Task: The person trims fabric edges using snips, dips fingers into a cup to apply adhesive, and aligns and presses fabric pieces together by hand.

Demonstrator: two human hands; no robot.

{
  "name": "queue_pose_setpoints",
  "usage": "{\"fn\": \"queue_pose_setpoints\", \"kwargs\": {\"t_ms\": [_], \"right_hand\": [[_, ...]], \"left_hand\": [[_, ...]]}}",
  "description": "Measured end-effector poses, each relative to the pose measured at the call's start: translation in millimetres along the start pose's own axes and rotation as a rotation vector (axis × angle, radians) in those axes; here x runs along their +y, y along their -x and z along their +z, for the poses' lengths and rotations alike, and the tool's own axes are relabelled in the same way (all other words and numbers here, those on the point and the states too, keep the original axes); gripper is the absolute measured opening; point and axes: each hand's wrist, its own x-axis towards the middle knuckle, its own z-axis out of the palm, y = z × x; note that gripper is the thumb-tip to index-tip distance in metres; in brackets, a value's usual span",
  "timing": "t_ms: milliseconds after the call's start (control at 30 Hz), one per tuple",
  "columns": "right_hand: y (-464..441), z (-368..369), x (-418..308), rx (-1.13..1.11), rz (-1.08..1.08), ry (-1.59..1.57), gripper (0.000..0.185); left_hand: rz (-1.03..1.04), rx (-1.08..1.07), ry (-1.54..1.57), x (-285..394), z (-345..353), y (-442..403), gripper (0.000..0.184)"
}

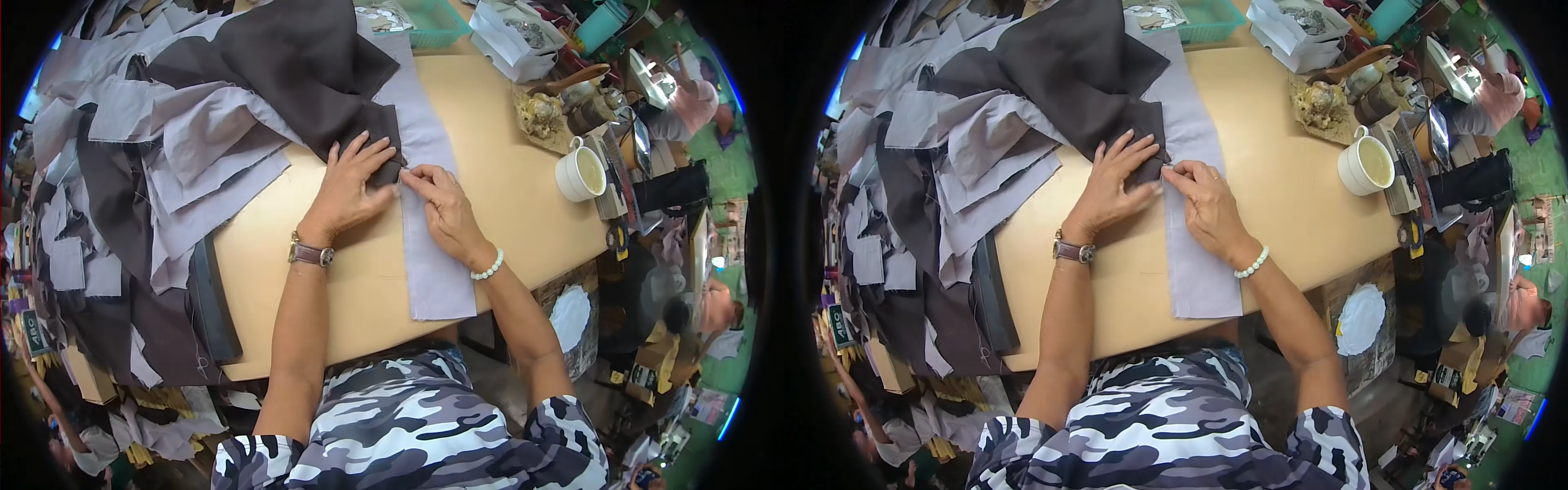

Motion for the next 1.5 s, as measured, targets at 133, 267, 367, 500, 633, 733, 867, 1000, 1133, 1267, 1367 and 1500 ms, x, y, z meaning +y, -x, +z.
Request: {"fn": "queue_pose_setpoints", "kwargs": {"t_ms": [133, 267, 367, 500, 633, 733, 867, 1000, 1133, 1267, 1367, 1500], "right_hand": [[-0.9, 1.2, -0.5, -0.008, -0.016, 0.079, 0.043], [-2.2, 1.4, -0.6, -0.019, -0.049, 0.161, 0.042], [-1.7, 0.9, 0.4, -0.025, -0.061, 0.184, 0.041], [-4.2, 1.1, 1.9, -0.031, -0.078, 0.226, 0.039], [-1.4, -0.6, 0.6, -0.038, -0.103, 0.244, 0.037], [6.0, -2.3, 0.7, -0.036, -0.145, 0.272, 0.036], [18.1, -7.7, -8.0, -0.054, -0.176, 0.293, 0.037], [31.1, -10.8, -16.9, -0.086, -0.196, 0.324, 0.036], [46.8, -12.9, -24.2, -0.129, -0.225, 0.392, 0.035], [67.6, -15.0, -39.0, -0.174, -0.224, 0.414, 0.036], [80.7, -18.8, -53.5, -0.202, -0.192, 0.377, 0.037], [90.8, -40.9, -43.7, -0.139, 0.019, 0.000, 0.037]], "left_hand": [[-0.024, 0.034, 0.016, -1.4, 2.3, -2.7, 0.037], [-0.020, 0.058, -0.021, 0.0, 3.7, -3.8, 0.029], [-0.013, 0.075, -0.015, -1.9, 6.4, -4.5, 0.028], [-0.019, 0.076, -0.010, -2.6, 5.9, -4.8, 0.027], [-0.015, 0.080, 0.002, -4.5, 7.9, -4.5, 0.028], [-0.015, 0.080, 0.009, -4.2, 7.2, -4.2, 0.028], [-0.013, 0.083, -0.006, -4.9, 8.2, -4.8, 0.028], [-0.013, 0.086, -0.012, -6.0, 9.4, -4.0, 0.029], [-0.001, 0.094, -0.018, -7.7, 10.7, -4.2, 0.029], [0.003, 0.101, -0.024, -8.3, 11.4, -4.3, 0.029], [-0.008, 0.097, -0.034, -8.0, 10.1, -3.9, 0.029], [-0.020, 0.080, -0.010, -5.1, 9.1, -4.4, 0.029]]}}
